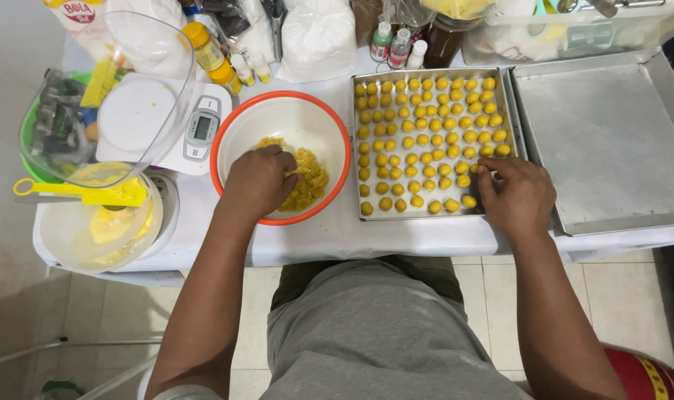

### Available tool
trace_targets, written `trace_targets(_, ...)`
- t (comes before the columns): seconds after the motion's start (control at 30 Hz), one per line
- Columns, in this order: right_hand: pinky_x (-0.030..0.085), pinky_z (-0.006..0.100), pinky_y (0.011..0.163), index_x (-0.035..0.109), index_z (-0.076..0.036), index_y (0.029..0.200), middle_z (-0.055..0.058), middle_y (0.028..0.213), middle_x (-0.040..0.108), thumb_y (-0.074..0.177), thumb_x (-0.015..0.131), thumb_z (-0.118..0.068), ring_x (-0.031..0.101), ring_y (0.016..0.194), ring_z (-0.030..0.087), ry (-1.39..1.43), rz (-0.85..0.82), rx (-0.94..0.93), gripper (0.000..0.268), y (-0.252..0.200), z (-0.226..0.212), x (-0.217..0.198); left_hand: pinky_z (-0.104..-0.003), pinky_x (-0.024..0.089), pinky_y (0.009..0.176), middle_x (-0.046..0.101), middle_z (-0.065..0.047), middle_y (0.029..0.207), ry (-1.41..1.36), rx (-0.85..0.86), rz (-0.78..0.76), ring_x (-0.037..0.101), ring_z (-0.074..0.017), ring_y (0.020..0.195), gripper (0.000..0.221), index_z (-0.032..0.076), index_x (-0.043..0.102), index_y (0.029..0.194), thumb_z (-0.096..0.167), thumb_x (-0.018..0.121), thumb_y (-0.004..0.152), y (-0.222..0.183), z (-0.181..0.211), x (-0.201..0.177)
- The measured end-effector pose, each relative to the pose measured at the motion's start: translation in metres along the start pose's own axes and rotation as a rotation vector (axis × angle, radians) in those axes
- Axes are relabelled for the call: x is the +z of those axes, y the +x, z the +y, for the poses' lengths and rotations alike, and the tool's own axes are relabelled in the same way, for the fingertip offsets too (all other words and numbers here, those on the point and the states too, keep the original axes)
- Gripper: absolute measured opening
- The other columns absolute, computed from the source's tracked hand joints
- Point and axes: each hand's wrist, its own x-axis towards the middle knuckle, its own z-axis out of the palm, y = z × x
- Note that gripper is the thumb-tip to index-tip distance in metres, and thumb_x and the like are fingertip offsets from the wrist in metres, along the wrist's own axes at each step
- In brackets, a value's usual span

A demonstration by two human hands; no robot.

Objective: Rolling small portions of yellow dough into spheres and arranging them on a baking tray

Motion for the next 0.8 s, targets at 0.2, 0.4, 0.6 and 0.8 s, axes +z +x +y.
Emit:
trace_targets(0.2,0.051,0.038,0.081,0.083,-0.019,0.104,0.002,0.083,0.071,0.094,0.084,-0.013,0.071,0.082,0.026,0.050,-0.016,0.030,0.012,0.003,-0.006,-0.003,-0.043,0.058,0.083,0.072,-0.007,0.097,-0.070,0.029,-0.036,0.073,-0.0329,0.095,0.023,0.021,0.077,0.111,0.027,0.069,0.090,0.001,0.007,-0.013)
trace_targets(0.4,0.051,0.037,0.084,0.083,-0.022,0.105,0.000,0.082,0.070,0.095,0.085,-0.018,0.071,0.083,0.024,0.011,-0.008,0.043,0.011,0.001,-0.003,0.000,-0.043,0.057,0.083,0.072,-0.007,0.097,-0.054,0.046,-0.008,0.073,-0.0332,0.094,0.024,0.022,0.082,0.104,0.038,0.072,0.089,0.001,0.006,-0.012)
trace_targets(0.6,0.051,0.037,0.085,0.083,-0.022,0.105,0.000,0.082,0.070,0.096,0.084,-0.016,0.071,0.083,0.024,0.008,-0.008,0.038,0.010,0.002,-0.005,-0.001,-0.039,0.055,0.086,0.072,0.001,0.097,0.093,-0.021,-0.029,0.073,-0.0252,0.097,0.016,0.030,0.081,0.100,0.036,0.071,0.089,-0.006,-0.005,0.004)
trace_targets(0.8,0.051,0.037,0.085,0.083,-0.022,0.105,0.000,0.082,0.070,0.093,0.085,-0.015,0.071,0.084,0.026,0.023,0.001,0.048,0.014,0.002,-0.006,-0.001,-0.039,0.056,0.082,0.074,0.002,0.090,0.132,-0.083,-0.046,0.075,-0.0227,0.091,0.018,0.032,0.079,0.106,0.032,0.067,0.092,-0.008,-0.025,0.013)
